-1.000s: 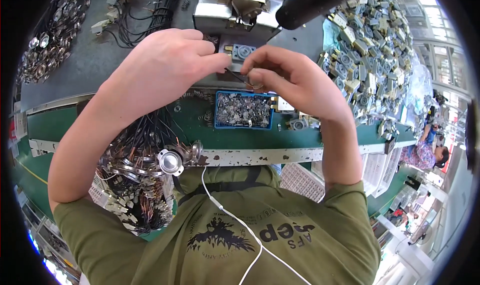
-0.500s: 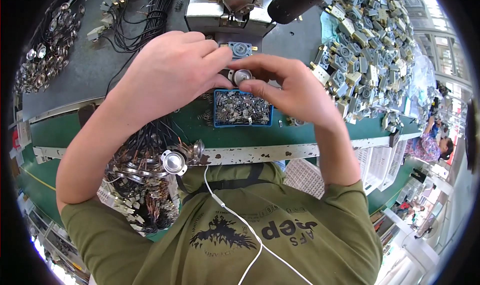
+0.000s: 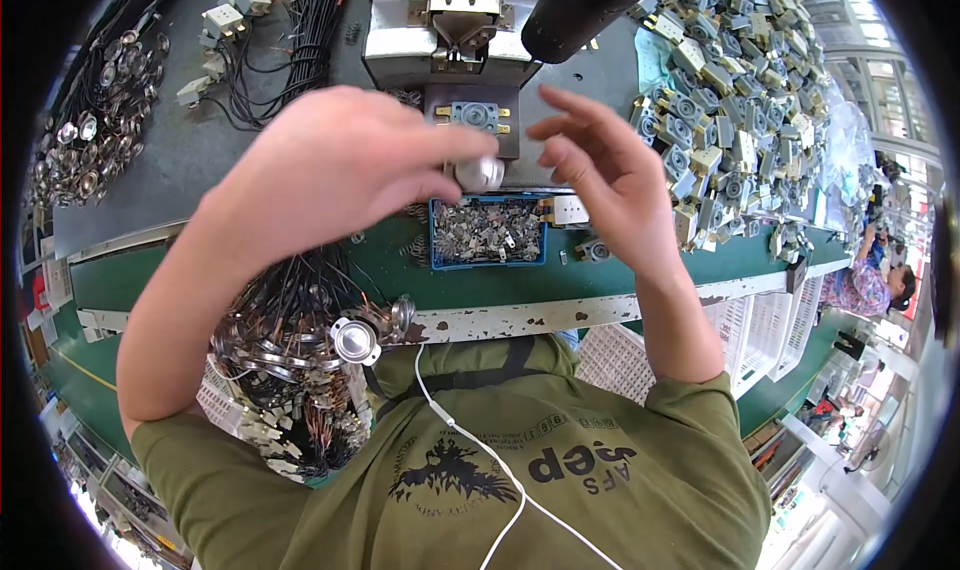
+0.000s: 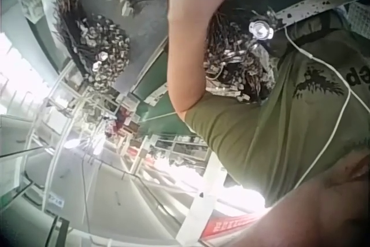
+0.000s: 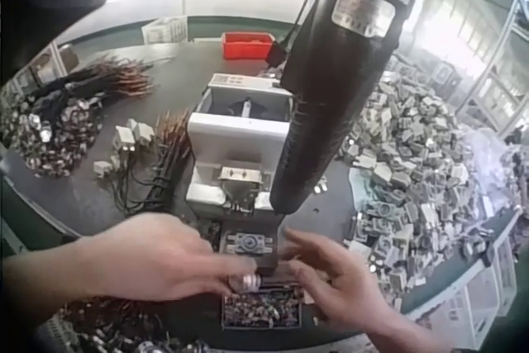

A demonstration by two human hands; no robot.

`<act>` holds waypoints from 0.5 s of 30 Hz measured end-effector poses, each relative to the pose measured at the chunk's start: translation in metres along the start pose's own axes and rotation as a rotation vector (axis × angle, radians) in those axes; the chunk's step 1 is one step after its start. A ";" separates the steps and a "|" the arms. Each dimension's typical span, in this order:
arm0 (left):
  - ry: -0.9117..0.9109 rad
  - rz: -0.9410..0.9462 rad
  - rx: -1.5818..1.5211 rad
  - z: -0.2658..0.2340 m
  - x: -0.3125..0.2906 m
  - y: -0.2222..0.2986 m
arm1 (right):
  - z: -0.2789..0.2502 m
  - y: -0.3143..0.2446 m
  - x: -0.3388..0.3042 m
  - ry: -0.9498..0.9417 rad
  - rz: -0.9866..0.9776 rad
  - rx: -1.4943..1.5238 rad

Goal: Assembling small electronic components using a pneumatic screwdriver at a factory workstation.

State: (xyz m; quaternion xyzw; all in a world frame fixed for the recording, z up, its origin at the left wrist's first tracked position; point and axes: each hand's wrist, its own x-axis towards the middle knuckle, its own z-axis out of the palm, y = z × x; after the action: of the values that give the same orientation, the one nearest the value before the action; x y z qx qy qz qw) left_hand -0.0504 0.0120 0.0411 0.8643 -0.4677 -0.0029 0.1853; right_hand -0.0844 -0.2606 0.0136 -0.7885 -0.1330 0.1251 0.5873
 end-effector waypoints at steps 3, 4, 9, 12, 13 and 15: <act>-0.055 -0.314 -0.217 -0.015 0.023 -0.003 | -0.003 -0.012 0.004 0.208 -0.126 0.034; -0.050 -0.309 -0.217 -0.009 0.029 -0.006 | -0.004 -0.016 0.007 0.210 -0.128 0.028; -0.187 -0.394 -0.185 0.021 0.031 -0.021 | -0.013 -0.060 0.032 0.554 -0.694 0.157; -0.141 -0.374 -0.229 0.028 0.027 -0.026 | -0.013 -0.077 0.040 0.728 -0.679 0.267; -0.166 -0.380 -0.199 0.027 0.026 -0.024 | -0.019 -0.074 0.048 0.729 -0.679 0.273; -0.193 -0.377 -0.163 0.024 0.028 -0.023 | -0.039 -0.065 0.073 0.734 -0.683 0.282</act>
State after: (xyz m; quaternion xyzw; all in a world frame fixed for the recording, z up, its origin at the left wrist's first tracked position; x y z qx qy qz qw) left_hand -0.0207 -0.0067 0.0158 0.9142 -0.3116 -0.1582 0.2051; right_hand -0.0063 -0.2516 0.0843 -0.6055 -0.1497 -0.3415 0.7030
